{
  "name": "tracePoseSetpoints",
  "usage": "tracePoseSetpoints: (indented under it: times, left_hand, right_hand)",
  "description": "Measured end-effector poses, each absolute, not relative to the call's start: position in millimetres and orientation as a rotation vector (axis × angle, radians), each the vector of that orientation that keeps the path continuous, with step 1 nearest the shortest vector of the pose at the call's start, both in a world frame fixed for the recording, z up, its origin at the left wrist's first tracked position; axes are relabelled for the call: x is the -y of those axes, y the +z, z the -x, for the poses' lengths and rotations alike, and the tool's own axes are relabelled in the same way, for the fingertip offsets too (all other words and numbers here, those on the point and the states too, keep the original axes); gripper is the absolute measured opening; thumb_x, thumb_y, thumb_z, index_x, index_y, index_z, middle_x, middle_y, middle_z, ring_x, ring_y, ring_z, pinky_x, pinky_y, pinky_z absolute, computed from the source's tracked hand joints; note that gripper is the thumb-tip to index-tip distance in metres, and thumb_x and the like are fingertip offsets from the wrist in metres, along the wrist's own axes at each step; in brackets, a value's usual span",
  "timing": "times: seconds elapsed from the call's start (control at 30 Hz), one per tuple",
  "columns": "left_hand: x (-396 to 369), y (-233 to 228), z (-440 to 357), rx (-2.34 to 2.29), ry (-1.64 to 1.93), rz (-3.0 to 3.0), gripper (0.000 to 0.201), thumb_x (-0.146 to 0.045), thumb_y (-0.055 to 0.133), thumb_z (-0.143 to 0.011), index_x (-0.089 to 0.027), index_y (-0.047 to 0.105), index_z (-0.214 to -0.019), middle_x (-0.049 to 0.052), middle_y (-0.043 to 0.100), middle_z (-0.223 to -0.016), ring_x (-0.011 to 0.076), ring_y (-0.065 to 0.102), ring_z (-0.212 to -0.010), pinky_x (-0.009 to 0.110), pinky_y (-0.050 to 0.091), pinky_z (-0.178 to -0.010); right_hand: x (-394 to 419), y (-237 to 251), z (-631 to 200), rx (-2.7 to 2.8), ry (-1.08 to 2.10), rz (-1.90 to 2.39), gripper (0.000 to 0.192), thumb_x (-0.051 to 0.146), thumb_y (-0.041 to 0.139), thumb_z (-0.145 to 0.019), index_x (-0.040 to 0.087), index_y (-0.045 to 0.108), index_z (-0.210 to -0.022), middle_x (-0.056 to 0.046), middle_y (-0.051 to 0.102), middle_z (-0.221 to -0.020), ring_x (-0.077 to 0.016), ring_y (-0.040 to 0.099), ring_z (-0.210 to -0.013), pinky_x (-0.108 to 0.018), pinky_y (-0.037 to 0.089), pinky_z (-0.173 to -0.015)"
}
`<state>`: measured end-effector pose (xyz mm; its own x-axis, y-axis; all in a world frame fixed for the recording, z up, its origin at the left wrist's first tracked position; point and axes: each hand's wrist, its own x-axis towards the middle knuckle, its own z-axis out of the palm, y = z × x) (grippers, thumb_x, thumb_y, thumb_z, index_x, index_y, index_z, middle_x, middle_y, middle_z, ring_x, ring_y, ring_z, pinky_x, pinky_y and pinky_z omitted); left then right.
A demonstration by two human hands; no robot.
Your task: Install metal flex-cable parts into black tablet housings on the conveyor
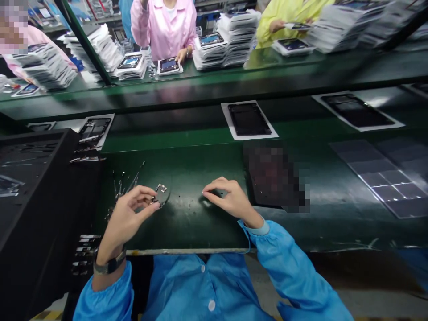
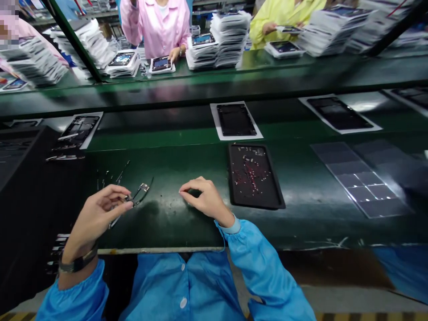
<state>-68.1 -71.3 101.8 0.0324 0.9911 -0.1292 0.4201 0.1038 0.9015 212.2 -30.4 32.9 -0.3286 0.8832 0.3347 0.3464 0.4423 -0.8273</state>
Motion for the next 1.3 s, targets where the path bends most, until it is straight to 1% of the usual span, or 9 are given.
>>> tracePoseSetpoints:
  times: [0.1,0.2,0.3,0.4,0.5,0.6,0.77,1.1,1.3]
  left_hand:
    - [63,102,56,-1.311,0.682,-1.414,0.025,-0.033,0.07,-0.08,-0.015,0.069,-0.099,0.005,0.068,-0.088,0.0147,0.065,-0.07,0.024,0.051,-0.057]
    - [51,91,41,-1.151,0.577,-1.32,0.033,-0.029,0.07,-0.08,-0.016,0.066,-0.109,0.003,0.065,-0.083,0.0155,0.066,-0.068,0.024,0.05,-0.052]
    - [36,72,24,-1.078,0.498,-1.26,0.029,-0.026,0.073,-0.076,-0.014,0.064,-0.101,0.0,0.062,-0.07,0.0141,0.064,-0.062,0.022,0.046,-0.05]
    - [24,54,11,-1.046,0.447,-1.258,0.022,-0.025,0.073,-0.074,-0.012,0.065,-0.09,0.0,0.062,-0.064,0.0114,0.06,-0.057,0.021,0.044,-0.05]
    - [19,44,6,-1.026,0.433,-1.25,0.023,-0.025,0.074,-0.073,-0.012,0.067,-0.09,0.0,0.063,-0.064,0.0101,0.057,-0.056,0.021,0.043,-0.052]
    - [18,39,6,-1.031,0.444,-1.227,0.026,-0.025,0.076,-0.07,-0.013,0.065,-0.091,-0.001,0.064,-0.065,0.011,0.059,-0.057,0.021,0.043,-0.052]
    - [16,37,7,-1.048,0.473,-1.283,0.015,-0.023,0.075,-0.071,-0.013,0.067,-0.08,0.0,0.065,-0.063,0.0107,0.059,-0.06,0.023,0.046,-0.06]
    - [14,35,9,-1.083,0.464,-1.282,0.013,-0.022,0.074,-0.073,-0.013,0.072,-0.082,0.001,0.065,-0.063,0.0113,0.058,-0.059,0.024,0.048,-0.06]
    - [15,31,7,-1.085,0.465,-1.26,0.012,-0.021,0.075,-0.073,-0.013,0.072,-0.08,0.0,0.064,-0.062,0.011,0.057,-0.058,0.024,0.048,-0.061]
  right_hand:
    - [34,36,-210,1.92,0.792,0.982,0.007,0.022,0.067,-0.087,0.022,0.072,-0.082,-0.002,0.075,-0.079,-0.0189,0.066,-0.077,-0.034,0.047,-0.077]
    - [34,36,-207,1.983,0.769,0.91,0.009,0.02,0.064,-0.09,0.022,0.07,-0.083,-0.002,0.075,-0.078,-0.0172,0.066,-0.075,-0.035,0.045,-0.079]
    - [34,31,-204,2.057,0.719,0.851,0.01,0.019,0.062,-0.091,0.02,0.069,-0.084,-0.001,0.073,-0.077,-0.0161,0.067,-0.073,-0.035,0.043,-0.079]
    - [33,24,-203,2.133,0.638,0.855,0.011,0.018,0.061,-0.092,0.02,0.068,-0.084,-0.002,0.073,-0.076,-0.0156,0.066,-0.071,-0.034,0.04,-0.076]
    - [32,18,-202,2.192,0.583,0.878,0.013,0.018,0.058,-0.093,0.02,0.067,-0.084,-0.003,0.073,-0.077,-0.0159,0.065,-0.071,-0.034,0.038,-0.074]
    - [30,16,-203,2.21,0.571,0.901,0.014,0.018,0.057,-0.093,0.019,0.067,-0.084,-0.003,0.073,-0.076,-0.016,0.064,-0.071,-0.034,0.038,-0.073]
    - [29,17,-206,2.229,0.601,0.93,0.015,0.018,0.057,-0.094,0.019,0.068,-0.084,-0.003,0.072,-0.075,-0.0157,0.064,-0.07,-0.033,0.038,-0.074]
    - [30,18,-205,2.27,0.667,0.971,0.018,0.02,0.055,-0.095,0.021,0.07,-0.086,-0.003,0.072,-0.076,-0.0168,0.064,-0.071,-0.035,0.039,-0.076]
    - [30,13,-204,2.312,0.582,0.958,0.019,0.018,0.054,-0.095,0.02,0.069,-0.084,-0.003,0.071,-0.074,-0.0162,0.063,-0.069,-0.034,0.038,-0.073]
